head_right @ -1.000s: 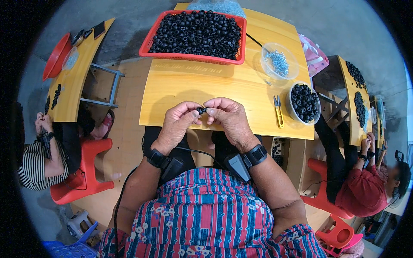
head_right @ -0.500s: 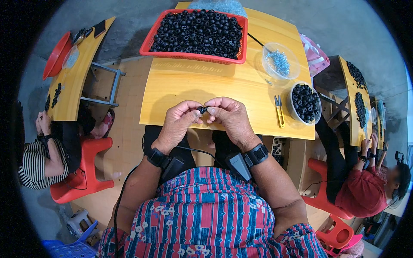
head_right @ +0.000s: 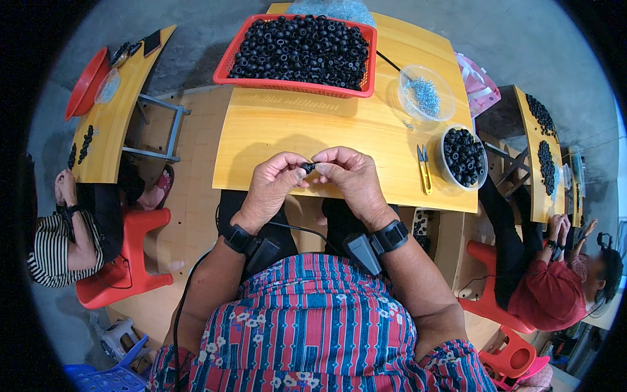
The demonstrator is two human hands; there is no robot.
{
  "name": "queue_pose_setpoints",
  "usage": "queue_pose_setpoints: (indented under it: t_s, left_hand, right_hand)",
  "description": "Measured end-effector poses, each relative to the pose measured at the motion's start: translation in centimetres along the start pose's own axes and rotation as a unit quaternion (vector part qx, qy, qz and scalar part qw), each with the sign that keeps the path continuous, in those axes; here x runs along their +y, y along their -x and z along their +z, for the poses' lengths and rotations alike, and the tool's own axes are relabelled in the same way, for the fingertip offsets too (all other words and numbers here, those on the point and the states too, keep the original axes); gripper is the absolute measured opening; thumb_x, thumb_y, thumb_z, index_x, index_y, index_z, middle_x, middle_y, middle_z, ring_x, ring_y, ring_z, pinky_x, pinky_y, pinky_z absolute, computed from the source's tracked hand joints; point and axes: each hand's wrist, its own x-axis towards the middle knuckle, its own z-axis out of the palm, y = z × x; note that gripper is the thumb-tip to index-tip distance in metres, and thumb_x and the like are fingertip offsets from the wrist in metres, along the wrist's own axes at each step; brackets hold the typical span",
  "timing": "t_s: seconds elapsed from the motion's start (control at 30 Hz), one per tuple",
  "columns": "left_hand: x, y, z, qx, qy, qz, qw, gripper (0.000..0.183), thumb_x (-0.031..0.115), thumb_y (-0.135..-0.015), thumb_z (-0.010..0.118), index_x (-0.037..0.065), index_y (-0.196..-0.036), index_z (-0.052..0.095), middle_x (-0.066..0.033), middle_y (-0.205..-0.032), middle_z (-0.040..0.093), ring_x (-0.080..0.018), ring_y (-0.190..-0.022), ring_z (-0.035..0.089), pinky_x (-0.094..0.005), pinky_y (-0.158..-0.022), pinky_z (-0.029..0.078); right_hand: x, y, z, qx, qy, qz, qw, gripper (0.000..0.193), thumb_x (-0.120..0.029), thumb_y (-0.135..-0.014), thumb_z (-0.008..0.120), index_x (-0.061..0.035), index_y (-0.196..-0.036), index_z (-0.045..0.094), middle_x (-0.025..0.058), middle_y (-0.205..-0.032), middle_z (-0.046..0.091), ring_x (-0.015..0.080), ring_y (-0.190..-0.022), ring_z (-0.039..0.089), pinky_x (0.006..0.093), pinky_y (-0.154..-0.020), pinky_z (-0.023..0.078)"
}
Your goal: The worker is assembling small black plastic components by inserting metal pins and organizing them into containers.
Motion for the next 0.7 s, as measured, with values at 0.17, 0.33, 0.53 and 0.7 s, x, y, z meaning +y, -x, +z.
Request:
queue_pose_setpoints:
  t_s: [0.17, 0.33, 0.53, 0.7]
  left_hand:
    - [0.15, -0.04, 0.16, 0.005, -0.003, -0.002, 1.0, 0.016, 0.006, -0.093, 0.06, -0.002, -0.106, 0.06, -0.0048, -0.09, 0.062, -0.0091, -0.082, 0.062, -0.0227, -0.073, 0.055]
    - [-0.26, -0.04, 0.05, 0.007, 0.002, 0.005, 1.0, 0.014, 0.006, -0.093, 0.06, -0.002, -0.105, 0.061, -0.0044, -0.09, 0.062, -0.0088, -0.081, 0.062, -0.0224, -0.073, 0.054]
    - [-0.07, -0.01, 0.19, 0.008, -0.01, 0.002, 1.0, 0.013, 0.007, -0.093, 0.06, -0.001, -0.104, 0.061, -0.0041, -0.089, 0.062, -0.0083, -0.08, 0.062, -0.022, -0.073, 0.054]
    - [0.26, 0.03, 0.35, 0.008, -0.03, -0.003, 1.0, 0.013, 0.006, -0.093, 0.059, -0.001, -0.103, 0.061, -0.0038, -0.089, 0.062, -0.0084, -0.079, 0.061, -0.0223, -0.072, 0.053]
  right_hand:
    - [-0.5, 0.08, 0.11, 0.0, 0.067, -0.031, 0.997, 0.012, -0.001, -0.089, 0.063, 0.0028, -0.099, 0.065, 0.0025, -0.083, 0.065, 0.0076, -0.071, 0.058, 0.0213, -0.068, 0.049]
    - [-0.69, 0.38, 0.55, 0.014, 0.105, -0.052, 0.993, 0.011, 0.0, -0.089, 0.061, 0.0032, -0.098, 0.065, 0.0023, -0.083, 0.065, 0.0068, -0.071, 0.058, 0.0204, -0.067, 0.049]
    - [-0.59, 0.38, 0.54, 0.018, 0.131, -0.066, 0.989, 0.009, 0.0, -0.088, 0.062, 0.0021, -0.096, 0.065, 0.0028, -0.082, 0.064, 0.0069, -0.071, 0.058, 0.0208, -0.066, 0.049]
    - [-0.92, 0.41, 0.57, 0.029, 0.274, -0.137, 0.951, 0.009, 0.001, -0.084, 0.064, -0.0003, -0.093, 0.066, 0.0052, -0.08, 0.063, 0.01, -0.071, 0.06, 0.023, -0.066, 0.05]
